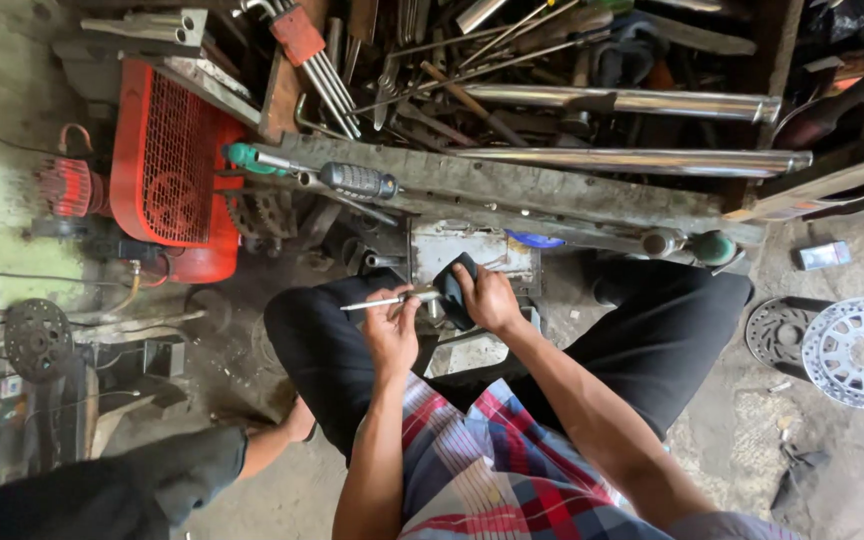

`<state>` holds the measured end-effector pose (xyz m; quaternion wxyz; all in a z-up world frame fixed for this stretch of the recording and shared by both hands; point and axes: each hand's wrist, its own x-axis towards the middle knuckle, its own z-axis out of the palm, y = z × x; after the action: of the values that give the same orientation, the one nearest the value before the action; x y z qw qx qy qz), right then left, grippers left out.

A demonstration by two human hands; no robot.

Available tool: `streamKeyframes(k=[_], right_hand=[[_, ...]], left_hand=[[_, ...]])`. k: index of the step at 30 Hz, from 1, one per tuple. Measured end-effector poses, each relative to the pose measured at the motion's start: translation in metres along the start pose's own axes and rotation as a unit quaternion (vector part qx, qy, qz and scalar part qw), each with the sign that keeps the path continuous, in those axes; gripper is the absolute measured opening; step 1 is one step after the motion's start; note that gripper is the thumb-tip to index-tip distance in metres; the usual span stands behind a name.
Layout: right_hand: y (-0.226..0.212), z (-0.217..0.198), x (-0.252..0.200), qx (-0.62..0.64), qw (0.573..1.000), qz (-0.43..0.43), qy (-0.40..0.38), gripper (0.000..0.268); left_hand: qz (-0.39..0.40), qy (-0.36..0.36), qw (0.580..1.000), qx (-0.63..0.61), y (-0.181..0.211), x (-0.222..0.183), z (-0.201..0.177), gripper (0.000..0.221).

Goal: The recorder is cleaning a small engine pin with a cloth and then using a screwdriver to work on a motorcycle engine block.

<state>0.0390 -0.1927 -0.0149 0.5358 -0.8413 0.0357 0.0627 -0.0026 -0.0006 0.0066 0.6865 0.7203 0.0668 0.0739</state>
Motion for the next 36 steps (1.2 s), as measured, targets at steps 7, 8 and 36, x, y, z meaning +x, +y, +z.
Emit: streamKeyframes(k=[7, 8, 36], right_hand=[[0.022, 0.014, 0.000, -0.036, 0.997, -0.059, -0.022, 0.050], [0.016, 0.009, 0.000, 0.056, 0.995, 0.011, -0.079, 0.057], [0.017, 0.000, 0.008, 0.490, 0.834, 0.195, -0.165, 0.045]], left_hand=[[0.034, -0.033, 0.998, 0.035, 0.014, 0.007, -0.012, 0.036], [0.029, -0.045, 0.998, 0.044, 0.016, 0.008, -0.015, 0.036], [-0.002, -0.099, 0.995, -0.034, 0.038, 0.039, -0.072, 0.047]])
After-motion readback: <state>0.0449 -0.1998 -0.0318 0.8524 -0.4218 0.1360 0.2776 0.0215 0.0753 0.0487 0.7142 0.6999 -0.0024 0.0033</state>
